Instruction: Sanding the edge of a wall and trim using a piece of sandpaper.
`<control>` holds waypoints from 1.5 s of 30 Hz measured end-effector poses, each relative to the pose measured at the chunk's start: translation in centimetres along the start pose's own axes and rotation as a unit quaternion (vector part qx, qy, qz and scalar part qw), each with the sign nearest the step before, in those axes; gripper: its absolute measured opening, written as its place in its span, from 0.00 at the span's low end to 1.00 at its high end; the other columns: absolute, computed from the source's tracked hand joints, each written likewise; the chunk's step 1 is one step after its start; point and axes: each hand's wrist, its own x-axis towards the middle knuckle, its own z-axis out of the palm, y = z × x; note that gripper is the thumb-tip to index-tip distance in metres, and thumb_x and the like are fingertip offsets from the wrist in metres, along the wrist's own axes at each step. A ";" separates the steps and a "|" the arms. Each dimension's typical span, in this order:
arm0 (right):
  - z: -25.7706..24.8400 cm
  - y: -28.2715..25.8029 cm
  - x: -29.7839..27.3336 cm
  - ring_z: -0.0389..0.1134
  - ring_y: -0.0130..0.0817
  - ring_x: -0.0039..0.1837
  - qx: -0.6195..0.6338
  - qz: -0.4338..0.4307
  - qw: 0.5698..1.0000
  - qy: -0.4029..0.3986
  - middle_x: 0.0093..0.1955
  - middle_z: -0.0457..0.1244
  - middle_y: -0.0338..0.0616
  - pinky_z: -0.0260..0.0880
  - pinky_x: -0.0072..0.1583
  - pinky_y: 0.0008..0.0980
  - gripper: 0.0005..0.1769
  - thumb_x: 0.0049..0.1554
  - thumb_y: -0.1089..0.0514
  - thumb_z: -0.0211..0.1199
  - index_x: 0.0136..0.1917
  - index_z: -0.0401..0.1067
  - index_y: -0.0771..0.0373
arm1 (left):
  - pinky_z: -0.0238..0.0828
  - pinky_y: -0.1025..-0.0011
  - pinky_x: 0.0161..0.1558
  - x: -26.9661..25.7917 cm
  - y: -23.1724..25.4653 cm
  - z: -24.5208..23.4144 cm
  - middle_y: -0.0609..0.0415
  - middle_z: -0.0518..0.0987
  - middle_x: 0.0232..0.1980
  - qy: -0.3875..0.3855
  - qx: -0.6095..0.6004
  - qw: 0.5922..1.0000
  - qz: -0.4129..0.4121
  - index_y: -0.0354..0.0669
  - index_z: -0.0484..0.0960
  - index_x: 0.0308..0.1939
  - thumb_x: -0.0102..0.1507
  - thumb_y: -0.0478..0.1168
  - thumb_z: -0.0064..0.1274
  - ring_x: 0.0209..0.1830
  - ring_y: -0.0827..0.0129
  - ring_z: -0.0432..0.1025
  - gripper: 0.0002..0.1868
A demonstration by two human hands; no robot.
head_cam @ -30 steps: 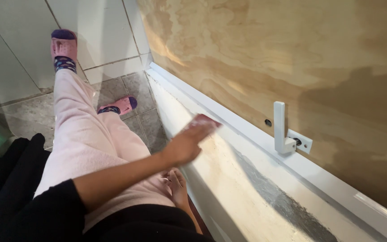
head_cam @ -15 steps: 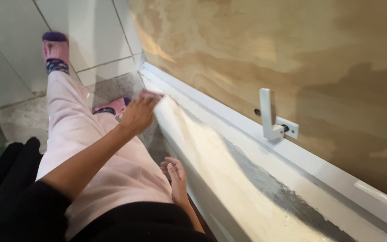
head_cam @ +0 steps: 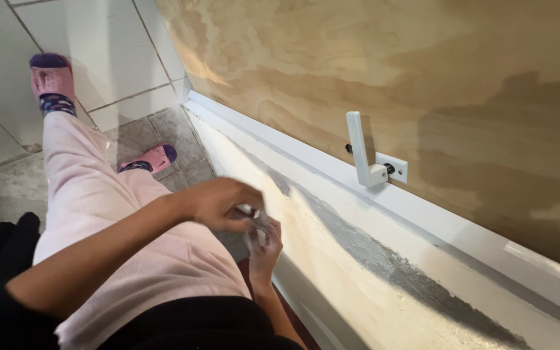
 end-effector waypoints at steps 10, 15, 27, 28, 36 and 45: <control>0.7 -0.1 -1.8 0.66 0.28 0.52 0.089 0.121 0.988 -0.024 0.49 0.68 0.40 0.67 0.61 0.30 0.04 0.61 0.68 0.64 0.51 0.73 0.68 | 0.69 0.61 0.36 10.9 1.8 1.0 0.55 0.75 0.30 0.353 0.084 0.921 0.141 0.45 0.75 0.26 0.60 0.56 0.65 0.34 0.58 0.73 0.22; 0.4 0.3 -2.0 0.65 0.30 0.51 0.104 0.146 0.983 -0.028 0.45 0.65 0.41 0.66 0.57 0.33 0.03 0.62 0.68 0.65 0.49 0.72 0.69 | 0.67 0.62 0.35 12.8 -0.1 1.4 0.57 0.72 0.27 0.313 0.096 0.935 0.137 0.46 0.69 0.23 0.59 0.61 0.64 0.32 0.59 0.72 0.28; 0.0 0.3 -1.3 0.68 0.29 0.58 0.130 0.164 0.978 -0.024 0.56 0.68 0.41 0.68 0.61 0.31 0.16 0.59 0.66 0.62 0.61 0.71 0.67 | 0.67 0.59 0.31 12.2 -3.4 1.7 0.55 0.72 0.27 0.319 0.129 0.930 0.127 0.47 0.72 0.29 0.61 0.60 0.62 0.31 0.56 0.72 0.24; 0.1 0.9 -1.1 0.68 0.29 0.58 0.131 0.162 0.978 -0.027 0.56 0.68 0.41 0.68 0.61 0.31 0.16 0.59 0.66 0.62 0.61 0.71 0.67 | 0.67 0.59 0.31 12.3 -3.9 1.6 0.55 0.72 0.27 0.321 0.132 0.929 0.127 0.47 0.72 0.29 0.61 0.60 0.62 0.31 0.56 0.72 0.24; 0.0 0.5 -1.8 0.68 0.30 0.54 0.119 0.193 0.973 -0.033 0.52 0.68 0.42 0.68 0.59 0.30 0.14 0.60 0.61 0.64 0.59 0.73 0.69 | 0.69 0.57 0.32 11.5 -7.0 1.4 0.54 0.75 0.28 0.332 0.161 0.926 0.083 0.48 0.73 0.31 0.60 0.62 0.60 0.32 0.53 0.74 0.24; 0.3 -0.4 -2.3 0.65 0.28 0.48 0.094 0.196 0.974 -0.059 0.45 0.67 0.39 0.66 0.51 0.29 0.12 0.61 0.57 0.66 0.54 0.73 0.67 | 0.73 0.57 0.38 10.7 -20.0 0.7 0.52 0.83 0.38 0.331 0.208 0.919 -0.045 0.46 0.79 0.46 0.58 0.58 0.60 0.39 0.52 0.78 0.23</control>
